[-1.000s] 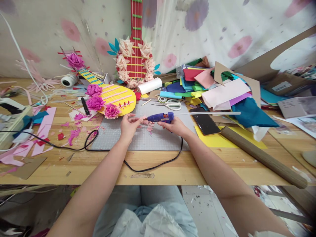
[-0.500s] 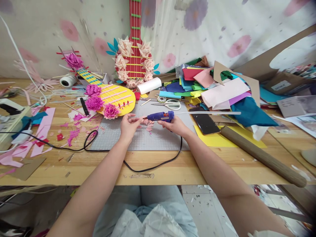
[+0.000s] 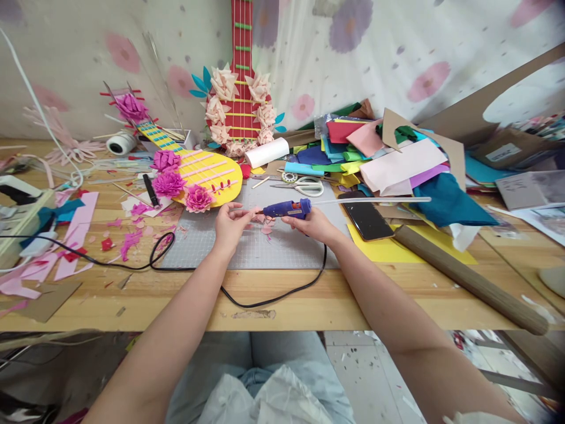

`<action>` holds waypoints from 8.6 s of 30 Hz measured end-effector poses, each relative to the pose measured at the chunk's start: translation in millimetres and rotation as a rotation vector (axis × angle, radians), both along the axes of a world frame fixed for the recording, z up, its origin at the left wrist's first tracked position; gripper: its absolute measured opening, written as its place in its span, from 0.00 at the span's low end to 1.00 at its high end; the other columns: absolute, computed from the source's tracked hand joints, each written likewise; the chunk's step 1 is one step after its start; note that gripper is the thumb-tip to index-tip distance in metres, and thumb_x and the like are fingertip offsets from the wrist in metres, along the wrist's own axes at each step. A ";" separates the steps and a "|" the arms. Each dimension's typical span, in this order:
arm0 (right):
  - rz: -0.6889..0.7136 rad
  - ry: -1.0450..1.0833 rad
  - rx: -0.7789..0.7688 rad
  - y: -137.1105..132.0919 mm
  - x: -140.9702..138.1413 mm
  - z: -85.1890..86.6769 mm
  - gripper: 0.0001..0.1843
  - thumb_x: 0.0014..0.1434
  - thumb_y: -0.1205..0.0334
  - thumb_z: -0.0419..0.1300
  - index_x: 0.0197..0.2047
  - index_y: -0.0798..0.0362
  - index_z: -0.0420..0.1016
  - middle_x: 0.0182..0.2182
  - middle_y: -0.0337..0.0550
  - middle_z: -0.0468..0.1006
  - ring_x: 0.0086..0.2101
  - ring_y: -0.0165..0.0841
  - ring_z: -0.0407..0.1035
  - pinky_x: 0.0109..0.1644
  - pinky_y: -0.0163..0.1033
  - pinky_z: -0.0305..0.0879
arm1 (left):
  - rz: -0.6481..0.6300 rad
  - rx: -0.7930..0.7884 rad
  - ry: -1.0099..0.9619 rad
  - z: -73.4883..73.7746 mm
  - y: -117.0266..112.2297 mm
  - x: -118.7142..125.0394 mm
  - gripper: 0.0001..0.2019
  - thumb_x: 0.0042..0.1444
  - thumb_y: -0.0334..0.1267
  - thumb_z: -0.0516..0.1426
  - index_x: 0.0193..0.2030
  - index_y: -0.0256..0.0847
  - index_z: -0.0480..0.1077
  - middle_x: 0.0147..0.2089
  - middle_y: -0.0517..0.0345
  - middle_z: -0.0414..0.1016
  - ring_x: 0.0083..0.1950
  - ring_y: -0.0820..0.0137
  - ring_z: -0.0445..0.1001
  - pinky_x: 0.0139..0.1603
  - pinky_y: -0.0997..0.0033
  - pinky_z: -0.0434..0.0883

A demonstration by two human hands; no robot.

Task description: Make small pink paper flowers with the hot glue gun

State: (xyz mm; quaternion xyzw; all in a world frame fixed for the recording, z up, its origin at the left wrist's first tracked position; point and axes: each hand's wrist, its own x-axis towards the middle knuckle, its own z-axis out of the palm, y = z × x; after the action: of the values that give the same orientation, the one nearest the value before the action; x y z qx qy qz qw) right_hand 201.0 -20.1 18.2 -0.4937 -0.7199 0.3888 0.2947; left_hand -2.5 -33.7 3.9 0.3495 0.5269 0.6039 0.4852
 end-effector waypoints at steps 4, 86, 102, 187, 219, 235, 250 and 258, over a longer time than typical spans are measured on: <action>0.003 0.000 -0.006 0.3 0.4 -1.5 0.19 0.51 0.44 0.61 0.29 0.54 0.73 0.19 0.36 0.68 0.21 0.25 0.58 0.24 0.32 0.57 | 0.007 -0.013 -0.030 0.7 -0.3 -0.3 0.22 0.33 0.33 0.67 0.36 0.39 0.63 0.27 0.61 0.73 0.28 0.71 0.75 0.27 0.72 0.72; 0.239 -0.344 0.594 -6.9 -47.4 -7.1 0.08 0.59 0.61 0.56 0.31 0.54 0.72 0.36 0.49 0.75 0.40 0.38 0.65 0.45 0.44 0.61 | 0.258 0.530 0.501 -19.4 8.3 -13.1 0.09 0.49 0.32 0.59 0.35 0.41 0.63 0.33 0.60 0.69 0.36 0.75 0.72 0.38 0.74 0.73; -0.137 1.059 -0.771 5.6 -43.6 -14.6 0.06 0.52 0.76 0.58 0.31 0.57 0.72 0.27 0.43 0.79 0.30 0.28 0.74 0.39 0.32 0.74 | 0.183 1.074 1.127 -9.0 -6.2 -1.7 0.06 0.56 0.29 0.54 0.40 0.42 0.65 0.37 0.56 0.74 0.43 0.70 0.74 0.46 0.67 0.71; 0.314 0.790 -0.883 15.4 -6.5 -19.1 0.04 0.54 0.66 0.58 0.33 0.57 0.72 0.29 0.43 0.78 0.23 0.23 0.69 0.24 0.25 0.68 | -0.137 0.723 0.324 -6.9 -17.9 10.0 0.14 0.53 0.38 0.60 0.43 0.42 0.60 0.37 0.60 0.71 0.39 0.73 0.76 0.42 0.68 0.75; 0.310 0.641 -0.971 13.4 -8.3 -13.3 0.10 0.60 0.68 0.47 0.41 0.58 0.68 0.30 0.50 0.80 0.25 0.28 0.73 0.17 0.24 0.64 | -0.425 0.414 0.249 -6.2 -9.7 7.1 0.37 0.44 0.37 0.66 0.60 0.50 0.53 0.49 0.54 0.66 0.30 0.79 0.73 0.25 0.81 0.68; 0.287 0.636 -0.960 10.4 -9.8 -10.3 0.11 0.63 0.68 0.45 0.42 0.58 0.67 0.28 0.46 0.79 0.24 0.27 0.72 0.18 0.25 0.64 | -0.396 0.432 0.283 -6.9 -10.5 7.4 0.37 0.42 0.36 0.66 0.59 0.48 0.55 0.46 0.55 0.68 0.31 0.80 0.74 0.26 0.83 0.68; 0.304 0.634 -0.974 11.0 -10.1 -9.9 0.09 0.61 0.66 0.49 0.41 0.58 0.67 0.30 0.51 0.80 0.26 0.28 0.73 0.17 0.24 0.62 | -0.418 0.348 0.211 -5.3 -10.6 8.5 0.39 0.39 0.38 0.68 0.58 0.49 0.55 0.46 0.55 0.68 0.29 0.80 0.72 0.24 0.80 0.69; 0.297 0.648 -0.967 10.9 -10.0 -11.7 0.11 0.60 0.65 0.52 0.45 0.56 0.67 0.30 0.48 0.80 0.25 0.29 0.74 0.17 0.25 0.64 | -0.413 0.382 0.281 -6.5 -11.7 9.3 0.40 0.40 0.37 0.67 0.60 0.48 0.55 0.47 0.54 0.68 0.29 0.80 0.72 0.24 0.81 0.65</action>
State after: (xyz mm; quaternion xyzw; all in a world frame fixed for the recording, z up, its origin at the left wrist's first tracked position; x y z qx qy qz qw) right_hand 191.0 -9.2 6.5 -0.3224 -0.3962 0.8398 0.1836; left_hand 6.8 -45.3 -2.6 0.6141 0.3837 0.5266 0.4454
